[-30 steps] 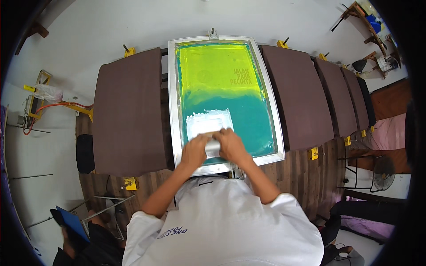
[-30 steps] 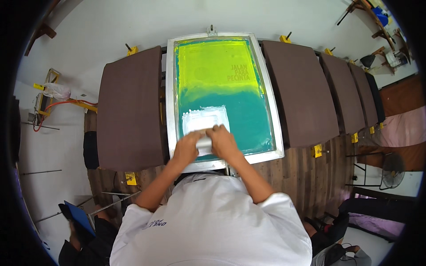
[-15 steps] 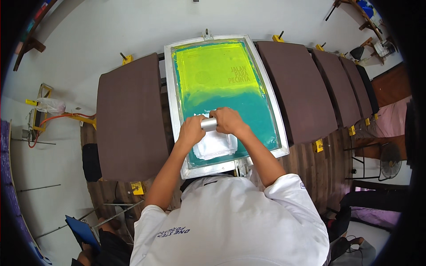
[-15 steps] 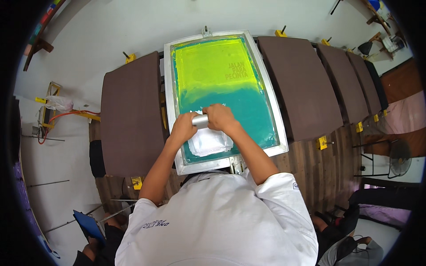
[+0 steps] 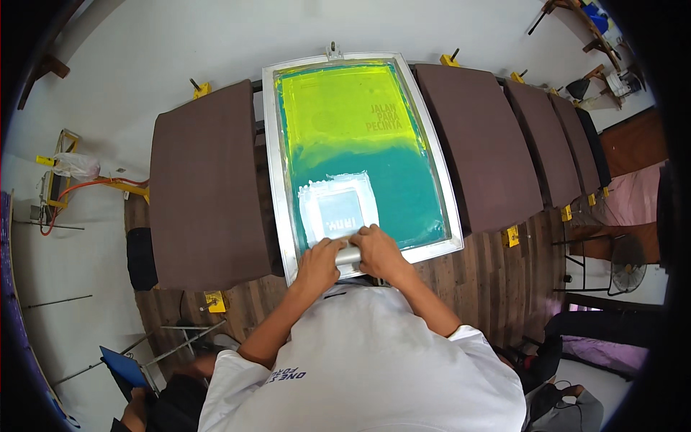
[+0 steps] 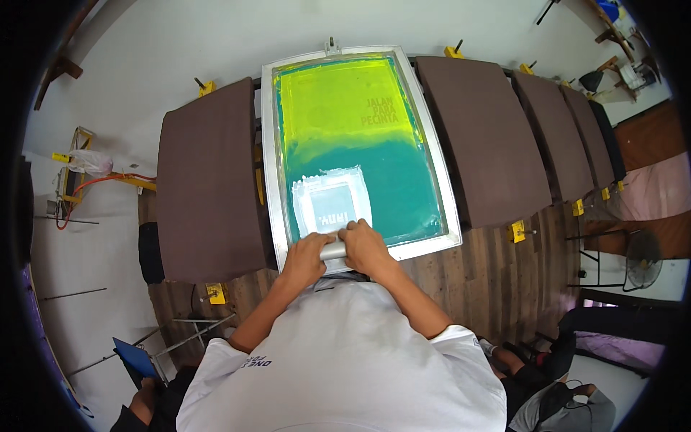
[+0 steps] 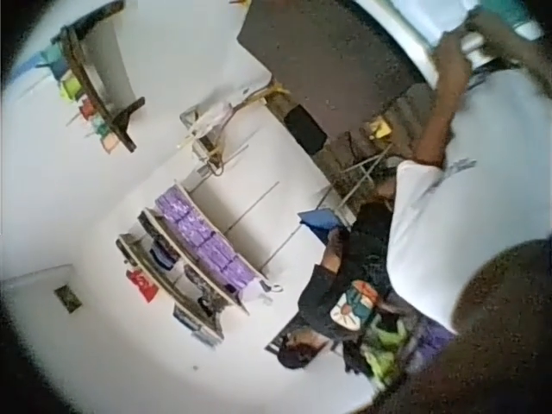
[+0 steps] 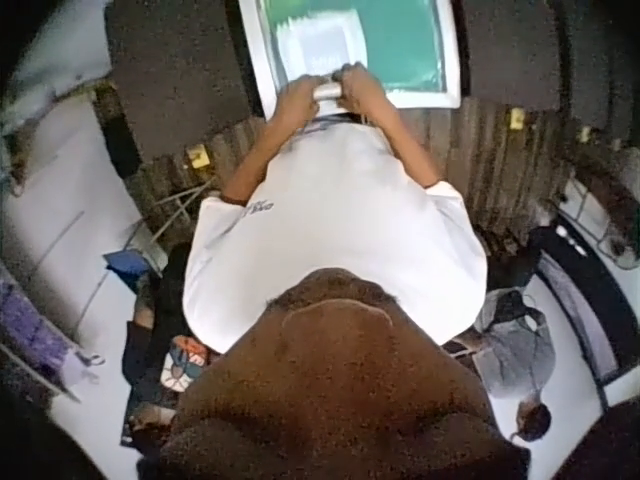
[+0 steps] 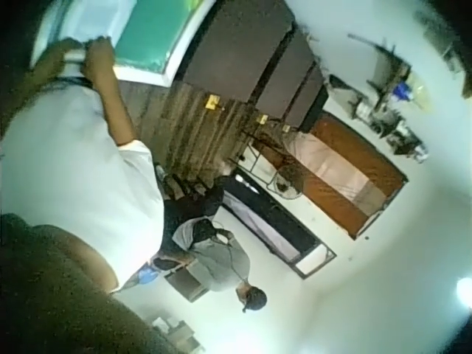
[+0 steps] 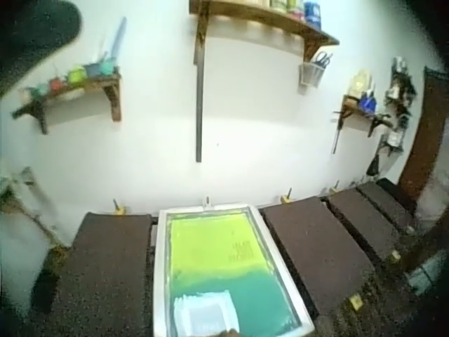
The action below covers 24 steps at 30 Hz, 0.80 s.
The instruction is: Apply white ink to a screen frame using a squeegee to prepare for printing.
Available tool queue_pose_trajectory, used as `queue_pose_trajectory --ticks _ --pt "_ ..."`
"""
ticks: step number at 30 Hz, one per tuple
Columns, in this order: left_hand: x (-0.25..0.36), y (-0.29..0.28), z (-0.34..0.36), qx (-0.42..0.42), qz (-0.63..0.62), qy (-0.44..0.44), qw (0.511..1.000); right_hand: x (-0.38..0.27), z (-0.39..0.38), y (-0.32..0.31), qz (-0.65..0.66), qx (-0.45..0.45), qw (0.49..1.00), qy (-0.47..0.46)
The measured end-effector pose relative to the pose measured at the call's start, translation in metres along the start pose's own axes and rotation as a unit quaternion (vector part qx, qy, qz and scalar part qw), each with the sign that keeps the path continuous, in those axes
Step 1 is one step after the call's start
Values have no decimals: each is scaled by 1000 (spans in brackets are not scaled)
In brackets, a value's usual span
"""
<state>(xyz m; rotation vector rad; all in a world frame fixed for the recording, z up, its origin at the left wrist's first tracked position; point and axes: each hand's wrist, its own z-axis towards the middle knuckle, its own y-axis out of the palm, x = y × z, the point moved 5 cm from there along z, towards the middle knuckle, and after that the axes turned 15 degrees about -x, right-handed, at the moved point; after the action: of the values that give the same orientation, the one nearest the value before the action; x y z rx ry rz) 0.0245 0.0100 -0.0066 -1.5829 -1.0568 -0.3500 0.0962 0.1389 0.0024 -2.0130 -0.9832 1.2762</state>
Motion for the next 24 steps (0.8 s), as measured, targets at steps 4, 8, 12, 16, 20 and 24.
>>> queue_pose_trajectory --ticks 4,8,12,16,20,24 --pt "2 -14 6 -78 23 1 997 0 4 -9 -6 -91 996 -15" --pt "2 -41 25 37 29 4 999 0 36 -30 -60 3 998 13" --pt "-19 -5 18 96 82 41 991 3 21 6 -77 109 989 -56" --pt "3 29 -27 105 90 71 988 -3 -25 32 -33 56 997 -41" --pt "2 0 -10 40 14 15 999 -12 -13 -5 -32 -31 999 -27" --pt "-11 -49 36 103 24 9 994 4 52 -34 -72 26 997 -21"
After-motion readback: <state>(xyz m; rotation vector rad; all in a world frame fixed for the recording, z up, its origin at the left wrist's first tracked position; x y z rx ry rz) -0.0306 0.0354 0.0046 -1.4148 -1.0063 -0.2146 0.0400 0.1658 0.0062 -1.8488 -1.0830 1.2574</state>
